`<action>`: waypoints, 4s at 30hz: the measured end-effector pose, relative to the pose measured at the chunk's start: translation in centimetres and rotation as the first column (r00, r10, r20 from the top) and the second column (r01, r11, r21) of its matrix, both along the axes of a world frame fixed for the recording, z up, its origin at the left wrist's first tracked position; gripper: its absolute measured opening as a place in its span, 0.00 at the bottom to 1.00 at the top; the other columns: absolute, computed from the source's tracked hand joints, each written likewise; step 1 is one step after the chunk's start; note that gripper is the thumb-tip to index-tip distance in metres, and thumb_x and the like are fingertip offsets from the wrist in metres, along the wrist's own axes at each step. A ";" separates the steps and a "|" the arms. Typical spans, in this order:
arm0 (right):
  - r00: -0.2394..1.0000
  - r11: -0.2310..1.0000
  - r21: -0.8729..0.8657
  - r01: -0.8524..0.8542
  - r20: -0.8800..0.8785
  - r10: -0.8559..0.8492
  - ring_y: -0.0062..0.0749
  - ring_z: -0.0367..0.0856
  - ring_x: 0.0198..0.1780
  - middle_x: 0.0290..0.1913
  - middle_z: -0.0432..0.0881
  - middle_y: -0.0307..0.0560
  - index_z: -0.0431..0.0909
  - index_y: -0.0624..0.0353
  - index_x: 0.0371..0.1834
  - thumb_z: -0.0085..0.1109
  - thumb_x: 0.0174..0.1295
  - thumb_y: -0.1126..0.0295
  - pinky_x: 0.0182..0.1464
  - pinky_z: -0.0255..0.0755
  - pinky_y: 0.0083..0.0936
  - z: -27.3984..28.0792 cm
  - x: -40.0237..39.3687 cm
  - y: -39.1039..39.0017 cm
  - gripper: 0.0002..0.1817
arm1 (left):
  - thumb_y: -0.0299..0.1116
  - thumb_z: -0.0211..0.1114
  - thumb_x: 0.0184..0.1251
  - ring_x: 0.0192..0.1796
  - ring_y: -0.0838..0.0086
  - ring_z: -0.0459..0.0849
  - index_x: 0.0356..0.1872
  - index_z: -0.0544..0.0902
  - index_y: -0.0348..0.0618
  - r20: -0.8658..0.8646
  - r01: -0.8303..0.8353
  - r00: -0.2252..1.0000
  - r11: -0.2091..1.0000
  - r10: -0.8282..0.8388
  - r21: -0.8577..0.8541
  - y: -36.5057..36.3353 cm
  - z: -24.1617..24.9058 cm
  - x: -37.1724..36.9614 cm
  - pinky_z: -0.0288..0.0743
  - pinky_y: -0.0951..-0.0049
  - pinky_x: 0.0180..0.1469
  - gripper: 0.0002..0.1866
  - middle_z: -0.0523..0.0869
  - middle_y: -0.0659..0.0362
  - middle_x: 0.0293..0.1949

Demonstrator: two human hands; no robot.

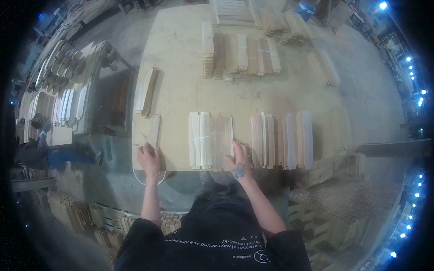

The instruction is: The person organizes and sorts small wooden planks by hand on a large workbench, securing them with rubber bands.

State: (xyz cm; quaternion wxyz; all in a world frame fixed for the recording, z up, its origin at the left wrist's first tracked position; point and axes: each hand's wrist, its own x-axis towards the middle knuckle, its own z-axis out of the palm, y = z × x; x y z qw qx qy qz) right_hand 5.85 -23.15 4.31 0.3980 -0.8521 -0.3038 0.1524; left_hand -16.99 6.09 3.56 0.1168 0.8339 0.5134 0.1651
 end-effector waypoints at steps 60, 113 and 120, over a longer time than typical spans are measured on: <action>0.953 0.952 -0.035 0.303 -0.002 -0.303 0.47 0.78 0.64 0.67 0.75 0.56 0.68 0.57 0.75 0.71 0.64 0.69 0.60 0.81 0.37 1.6 0.3 -6.6 0.36 | 0.40 0.76 0.61 0.59 0.43 0.81 0.75 0.64 0.30 0.134 0.200 0.977 0.920 -0.164 -0.338 -15.2 3.0 9.2 0.78 0.50 0.56 0.45 0.78 0.40 0.55; 0.847 0.989 0.113 0.091 -0.531 -0.017 0.32 0.87 0.55 0.58 0.85 0.53 0.75 0.61 0.72 0.66 0.69 0.75 0.56 0.82 0.31 5.4 -1.4 -3.5 0.28 | 0.37 0.71 0.70 0.49 0.53 0.90 0.72 0.69 0.29 0.495 0.483 0.859 0.520 -0.128 -0.705 -17.3 6.2 13.9 0.82 0.59 0.50 0.35 0.88 0.39 0.49; 0.974 0.992 0.099 0.083 -0.218 -0.059 0.38 0.86 0.53 0.56 0.85 0.52 0.76 0.60 0.69 0.67 0.65 0.74 0.55 0.81 0.34 5.2 -0.4 -4.2 0.27 | 0.41 0.75 0.65 0.54 0.49 0.88 0.72 0.69 0.30 0.433 0.291 0.896 0.864 -0.096 -0.411 -11.0 3.9 14.3 0.81 0.56 0.56 0.39 0.86 0.38 0.53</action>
